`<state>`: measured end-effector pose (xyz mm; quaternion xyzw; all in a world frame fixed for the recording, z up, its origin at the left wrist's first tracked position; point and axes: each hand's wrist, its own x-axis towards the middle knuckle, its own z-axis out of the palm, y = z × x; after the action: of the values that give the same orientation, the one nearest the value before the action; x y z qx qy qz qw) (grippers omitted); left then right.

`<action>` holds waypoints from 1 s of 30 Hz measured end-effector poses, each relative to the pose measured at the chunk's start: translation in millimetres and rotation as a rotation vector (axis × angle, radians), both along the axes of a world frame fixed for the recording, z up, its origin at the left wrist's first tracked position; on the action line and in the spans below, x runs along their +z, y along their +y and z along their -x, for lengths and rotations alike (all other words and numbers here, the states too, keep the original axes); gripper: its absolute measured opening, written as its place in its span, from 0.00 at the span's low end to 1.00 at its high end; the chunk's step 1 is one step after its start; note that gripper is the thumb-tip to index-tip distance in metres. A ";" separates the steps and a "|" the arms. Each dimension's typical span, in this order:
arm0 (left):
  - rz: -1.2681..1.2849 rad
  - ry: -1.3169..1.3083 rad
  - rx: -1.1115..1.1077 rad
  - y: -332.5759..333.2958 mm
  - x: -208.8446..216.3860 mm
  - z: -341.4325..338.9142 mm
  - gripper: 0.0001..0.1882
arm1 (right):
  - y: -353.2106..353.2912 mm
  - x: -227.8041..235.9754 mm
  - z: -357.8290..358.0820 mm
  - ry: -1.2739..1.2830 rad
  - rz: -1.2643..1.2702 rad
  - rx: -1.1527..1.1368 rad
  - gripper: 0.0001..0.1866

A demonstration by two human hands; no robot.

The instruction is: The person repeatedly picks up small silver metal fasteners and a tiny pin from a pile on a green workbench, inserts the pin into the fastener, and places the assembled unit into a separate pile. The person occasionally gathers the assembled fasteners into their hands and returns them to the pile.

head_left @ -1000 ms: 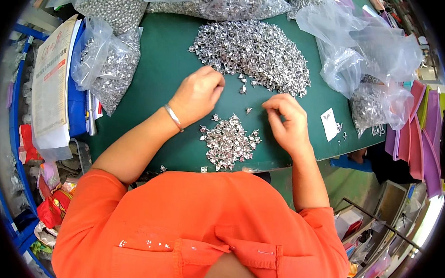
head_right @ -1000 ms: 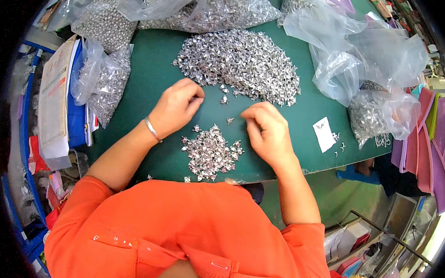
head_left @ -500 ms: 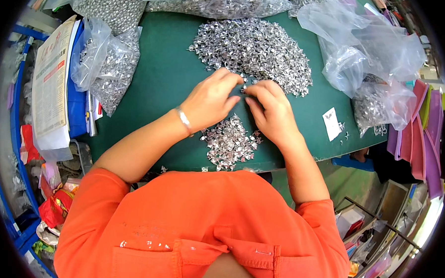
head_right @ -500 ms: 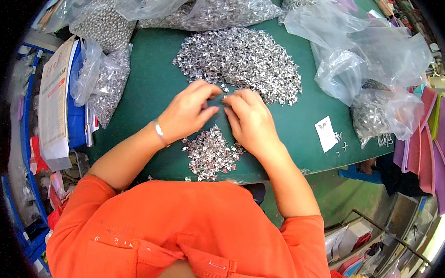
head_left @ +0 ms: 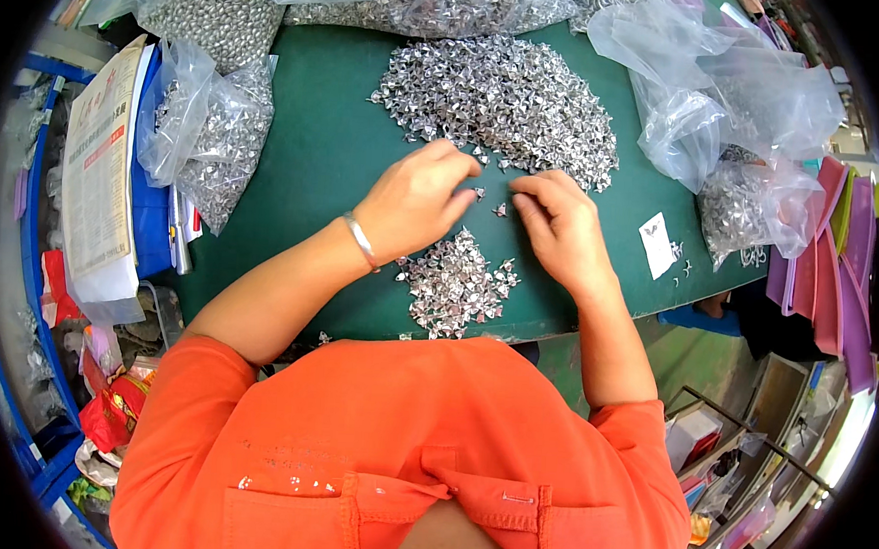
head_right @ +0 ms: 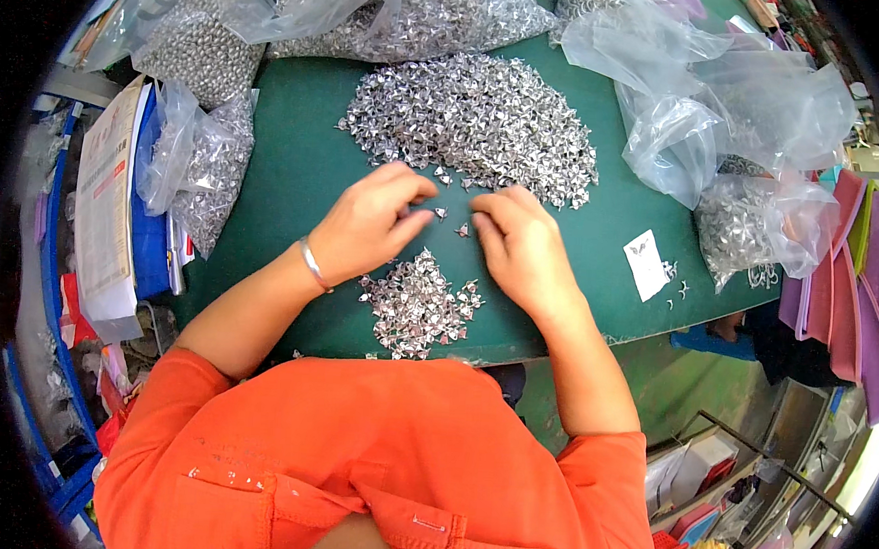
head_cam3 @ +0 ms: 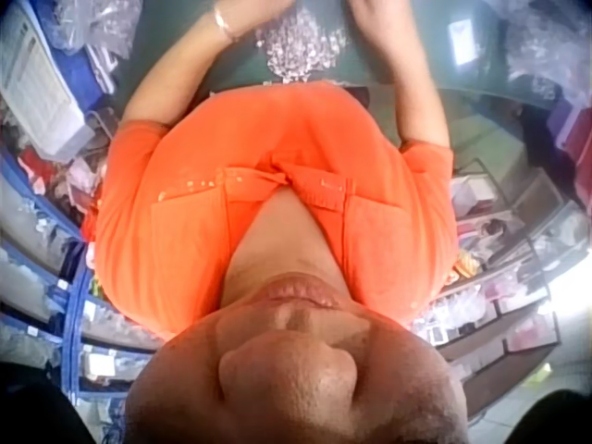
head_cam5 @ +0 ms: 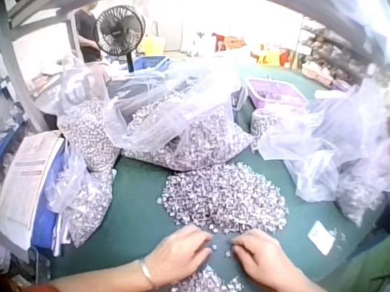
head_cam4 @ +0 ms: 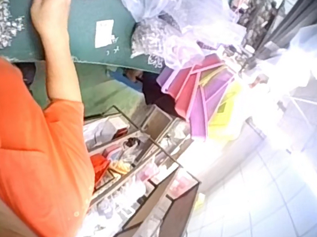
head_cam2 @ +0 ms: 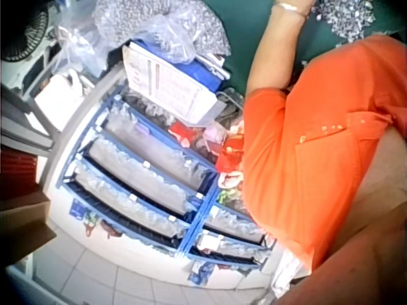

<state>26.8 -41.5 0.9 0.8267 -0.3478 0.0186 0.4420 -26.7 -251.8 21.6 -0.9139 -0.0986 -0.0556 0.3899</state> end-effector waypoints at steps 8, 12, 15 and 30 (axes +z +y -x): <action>0.009 0.135 -0.067 -0.9 9.1 -0.1 0.06 | 2.5 -5.5 7.5 0.017 -0.036 0.173 0.05; -0.083 0.488 -0.339 22.3 34.5 3.7 0.06 | 5.5 7.9 -1.6 0.039 -0.159 0.333 0.06; -0.140 0.352 -0.235 21.8 32.5 3.3 0.05 | 15.7 -5.5 -25.2 -0.327 0.111 0.215 0.10; -0.121 -0.256 0.036 -15.1 -18.5 -25.8 0.07 | 20.8 -19.2 -15.5 -0.282 0.217 0.065 0.07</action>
<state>52.6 -56.5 -17.7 0.8489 -0.3867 0.1108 0.3429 -11.3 -231.0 2.5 -0.9300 -0.1874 -0.1596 0.2729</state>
